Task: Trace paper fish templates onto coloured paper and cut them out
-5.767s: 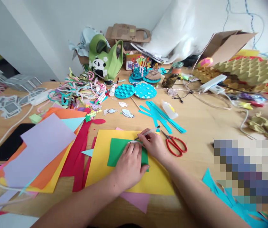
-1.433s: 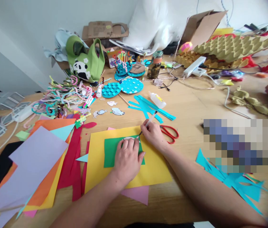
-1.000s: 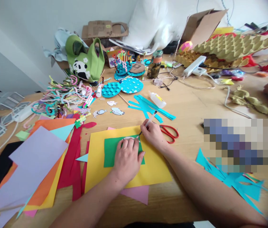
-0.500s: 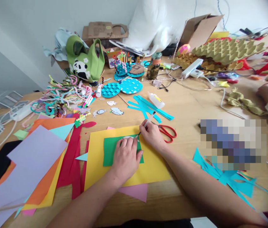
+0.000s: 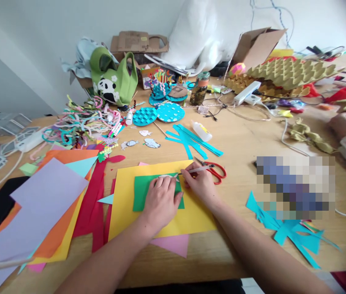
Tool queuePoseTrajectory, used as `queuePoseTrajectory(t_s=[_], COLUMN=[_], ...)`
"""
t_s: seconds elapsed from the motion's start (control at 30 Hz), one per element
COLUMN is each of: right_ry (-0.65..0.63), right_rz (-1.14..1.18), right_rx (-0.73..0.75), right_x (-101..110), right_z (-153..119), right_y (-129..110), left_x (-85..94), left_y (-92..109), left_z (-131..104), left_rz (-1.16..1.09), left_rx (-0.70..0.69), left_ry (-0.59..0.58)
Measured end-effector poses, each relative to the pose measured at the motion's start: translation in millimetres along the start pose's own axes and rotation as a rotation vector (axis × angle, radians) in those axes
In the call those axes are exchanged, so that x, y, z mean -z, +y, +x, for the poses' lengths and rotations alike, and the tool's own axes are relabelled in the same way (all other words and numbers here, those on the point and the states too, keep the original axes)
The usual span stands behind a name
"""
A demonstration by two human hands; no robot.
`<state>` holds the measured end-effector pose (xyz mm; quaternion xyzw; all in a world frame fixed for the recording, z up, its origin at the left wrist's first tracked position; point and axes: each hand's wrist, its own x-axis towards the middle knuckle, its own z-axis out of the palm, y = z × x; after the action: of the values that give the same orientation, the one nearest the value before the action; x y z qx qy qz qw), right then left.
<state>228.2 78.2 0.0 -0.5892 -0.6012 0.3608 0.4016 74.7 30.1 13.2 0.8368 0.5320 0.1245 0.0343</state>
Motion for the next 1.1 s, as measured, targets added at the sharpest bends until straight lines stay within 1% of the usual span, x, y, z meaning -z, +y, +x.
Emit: queuePoseTrajectory(t_s=[0.37,0.57,0.87,1.1], right_ry=[0.012,0.018,0.026,0.02], right_rz=[-0.023,-0.06,-0.019,-0.045], right_rx=[0.059,0.092,0.072,0.075], right_x=[-1.9,-2.4,-2.6,-2.8], right_z=[-2.4,-3.9,-4.6,-3.5], right_y=[2.6,0.9,3.9,5.0], left_x=[-1.4,-1.7,0.4,-0.4], left_y=[-0.4,-0.6,0.0,-1.0], left_z=[0.2,-0.4,0.9,1.8], left_rz=[0.013,0.007,0.004,-0.001], left_rx=[-0.008,-0.006,0.001,0.005], left_ry=[0.02,0.008,-0.01,-0.017])
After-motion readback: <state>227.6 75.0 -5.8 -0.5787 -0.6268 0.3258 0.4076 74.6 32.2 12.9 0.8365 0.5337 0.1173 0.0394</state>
